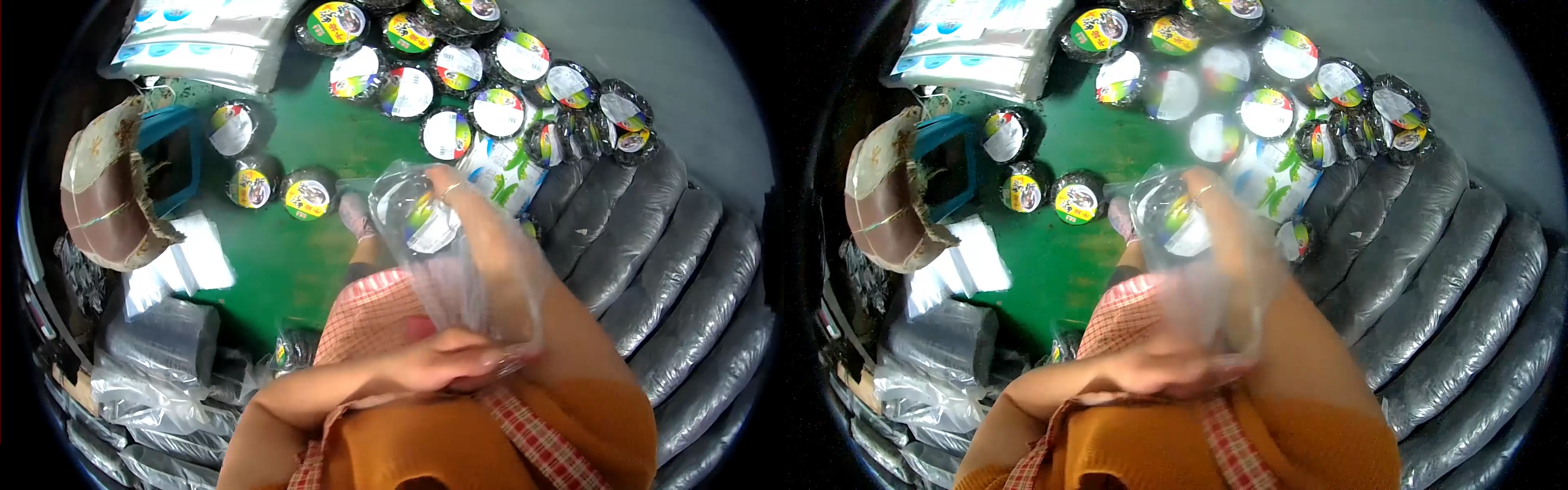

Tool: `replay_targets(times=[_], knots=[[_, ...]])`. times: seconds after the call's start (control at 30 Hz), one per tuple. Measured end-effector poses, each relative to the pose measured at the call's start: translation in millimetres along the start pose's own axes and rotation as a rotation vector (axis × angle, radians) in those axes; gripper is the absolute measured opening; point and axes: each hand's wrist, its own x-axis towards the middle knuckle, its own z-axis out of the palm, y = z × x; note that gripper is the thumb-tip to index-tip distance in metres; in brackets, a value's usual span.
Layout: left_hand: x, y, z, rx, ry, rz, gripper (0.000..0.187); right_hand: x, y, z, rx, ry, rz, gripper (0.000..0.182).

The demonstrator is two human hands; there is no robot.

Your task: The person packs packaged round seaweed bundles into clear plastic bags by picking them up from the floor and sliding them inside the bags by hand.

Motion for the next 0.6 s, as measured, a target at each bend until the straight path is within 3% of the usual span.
replay_targets(times=[0.07,0.2,0.3,0.4,0.47,0.5,0.53,0.57,0.6], knots=[[-8,24,5,-0.087,-0.014,-0.092,0.045,7,6,21,0.009,0.008,0.034,0.019],[-15,11,-5,-0.023,-0.1,0.076,0.055,24,11,51,0.031,0.009,0.064,0.021],[-29,-26,-42,-0.442,-0.012,0.075,0.055,32,15,59,0.041,0.064,-0.003,0.023],[-12,-29,-73,-0.348,0.484,-0.037,0.047,23,17,64,0.113,0.267,-0.173,0.029],[17,-34,-95,-0.357,0.86,0.048,0.04,-14,1,96,0.578,0.262,-0.256,0.025],[24,-36,-113,-0.166,1.032,0.08,0.04,-45,-10,103,0.798,0.233,-0.299,0.025],[20,-38,-133,0.032,1.2,0.11,0.04,-65,0,63,0.947,0.034,-0.445,0.026],[-1,-40,-151,0.032,1.192,0.143,0.039,-84,9,23,1.091,-0.197,-0.555,0.029],[-14,-43,-161,0.032,1.186,0.174,0.038,-72,54,-24,1.164,-0.562,-0.76,0.032]])
